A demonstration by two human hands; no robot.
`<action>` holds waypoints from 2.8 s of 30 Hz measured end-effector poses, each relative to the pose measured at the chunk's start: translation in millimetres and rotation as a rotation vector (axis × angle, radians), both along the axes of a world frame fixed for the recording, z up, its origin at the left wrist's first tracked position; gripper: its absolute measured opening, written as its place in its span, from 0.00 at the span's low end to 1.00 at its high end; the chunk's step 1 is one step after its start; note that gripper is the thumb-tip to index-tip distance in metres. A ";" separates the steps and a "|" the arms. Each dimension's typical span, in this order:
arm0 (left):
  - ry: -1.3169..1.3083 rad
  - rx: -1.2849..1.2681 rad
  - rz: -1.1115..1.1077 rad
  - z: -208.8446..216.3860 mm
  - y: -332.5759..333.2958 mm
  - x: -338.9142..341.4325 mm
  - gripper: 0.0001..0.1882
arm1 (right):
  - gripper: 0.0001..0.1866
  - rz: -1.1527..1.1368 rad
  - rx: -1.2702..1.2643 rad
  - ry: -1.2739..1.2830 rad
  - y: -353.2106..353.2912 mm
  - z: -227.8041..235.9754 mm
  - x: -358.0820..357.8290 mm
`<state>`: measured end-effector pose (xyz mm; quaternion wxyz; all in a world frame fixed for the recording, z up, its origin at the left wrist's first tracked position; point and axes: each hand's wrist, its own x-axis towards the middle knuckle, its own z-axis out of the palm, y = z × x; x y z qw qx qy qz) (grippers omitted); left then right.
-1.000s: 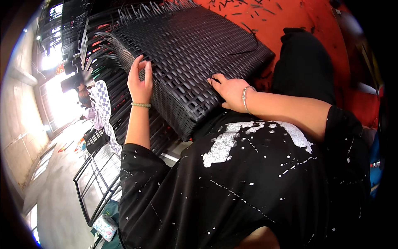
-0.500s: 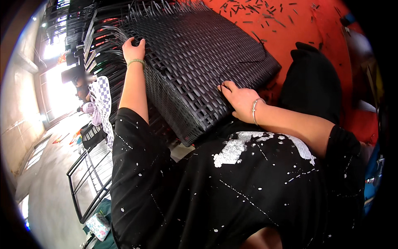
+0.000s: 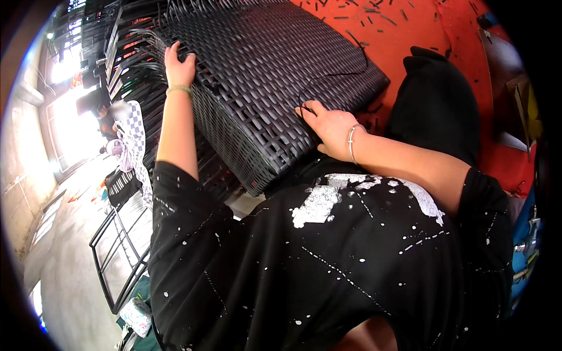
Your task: The person uses a pair of scissors to trim excess woven material from the rim of a black basket. They then smooth the edges with their hands and inspect the basket's weave and structure.
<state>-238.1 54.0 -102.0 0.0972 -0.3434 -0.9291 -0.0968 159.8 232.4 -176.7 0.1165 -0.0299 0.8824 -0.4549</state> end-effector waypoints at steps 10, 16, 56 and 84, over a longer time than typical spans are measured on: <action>-0.262 0.064 -0.183 1.9 -131.5 238.1 0.40 | 0.45 -0.010 0.017 0.053 1.7 -12.7 -6.8; -0.321 -0.050 -0.001 -43.7 -239.5 312.9 0.53 | 0.48 -0.034 0.065 0.125 -2.8 -23.7 -5.0; -1.438 1.277 0.514 37.4 -34.9 234.9 0.26 | 0.09 -1.054 -0.988 -0.040 99.3 -25.4 15.8; -1.357 1.930 0.477 67.2 -24.5 180.0 0.10 | 0.20 -0.765 0.279 0.776 136.7 79.9 -120.7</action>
